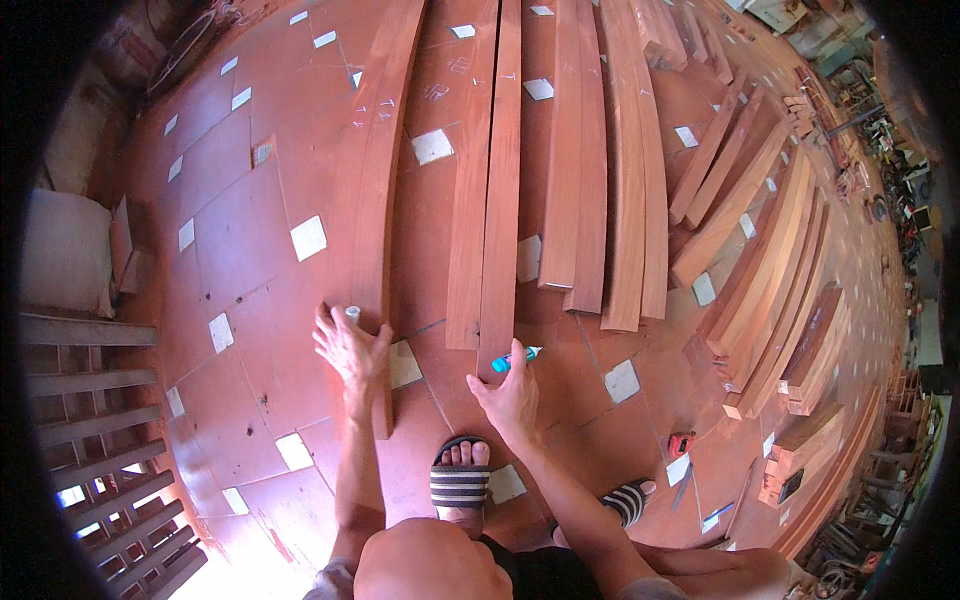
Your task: The person sits on the floor and uses a marker to label several long wooden planks laid out in rows. They pick up each plank, write on it, and place it back down, repeating the process across multiple pieces.
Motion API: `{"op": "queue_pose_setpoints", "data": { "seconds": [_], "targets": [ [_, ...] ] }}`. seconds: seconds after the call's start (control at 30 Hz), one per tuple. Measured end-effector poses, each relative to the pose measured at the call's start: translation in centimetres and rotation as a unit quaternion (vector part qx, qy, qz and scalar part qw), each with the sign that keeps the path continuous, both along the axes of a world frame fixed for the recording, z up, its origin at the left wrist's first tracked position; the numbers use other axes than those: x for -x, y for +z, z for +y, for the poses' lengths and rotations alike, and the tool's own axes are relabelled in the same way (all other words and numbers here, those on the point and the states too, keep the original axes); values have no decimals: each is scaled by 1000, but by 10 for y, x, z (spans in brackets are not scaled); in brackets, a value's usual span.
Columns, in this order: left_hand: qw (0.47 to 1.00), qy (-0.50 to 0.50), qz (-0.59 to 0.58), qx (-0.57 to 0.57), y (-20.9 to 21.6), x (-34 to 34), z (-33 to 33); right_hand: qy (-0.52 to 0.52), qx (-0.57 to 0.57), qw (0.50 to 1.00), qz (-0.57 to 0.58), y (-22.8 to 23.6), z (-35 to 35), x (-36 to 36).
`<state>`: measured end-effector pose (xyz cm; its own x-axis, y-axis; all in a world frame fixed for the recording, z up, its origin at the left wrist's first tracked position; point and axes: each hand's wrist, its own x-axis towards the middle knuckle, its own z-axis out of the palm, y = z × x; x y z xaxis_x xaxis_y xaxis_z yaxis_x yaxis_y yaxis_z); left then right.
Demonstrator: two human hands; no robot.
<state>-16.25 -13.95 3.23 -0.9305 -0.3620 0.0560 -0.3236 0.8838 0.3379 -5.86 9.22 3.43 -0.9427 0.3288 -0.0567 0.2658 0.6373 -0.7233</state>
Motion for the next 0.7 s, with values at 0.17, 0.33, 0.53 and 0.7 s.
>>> {"op": "queue_pose_setpoints", "data": {
  "seconds": [0.17,0.33,0.53,0.7],
  "targets": [
    [999,-12,34,15,-4,1,-46,-35,21,998,-48,8,-12,1],
    [992,-50,106,39,-14,1,-42,-62,-16,998,-10,-1,-20,7],
    [945,-200,199,-163,-5,-2,37,-79,20,994,-68,9,-17,10],
    [942,-141,105,-285,-21,-3,81,-71,134,988,-19,3,18,3]
  ]
}}
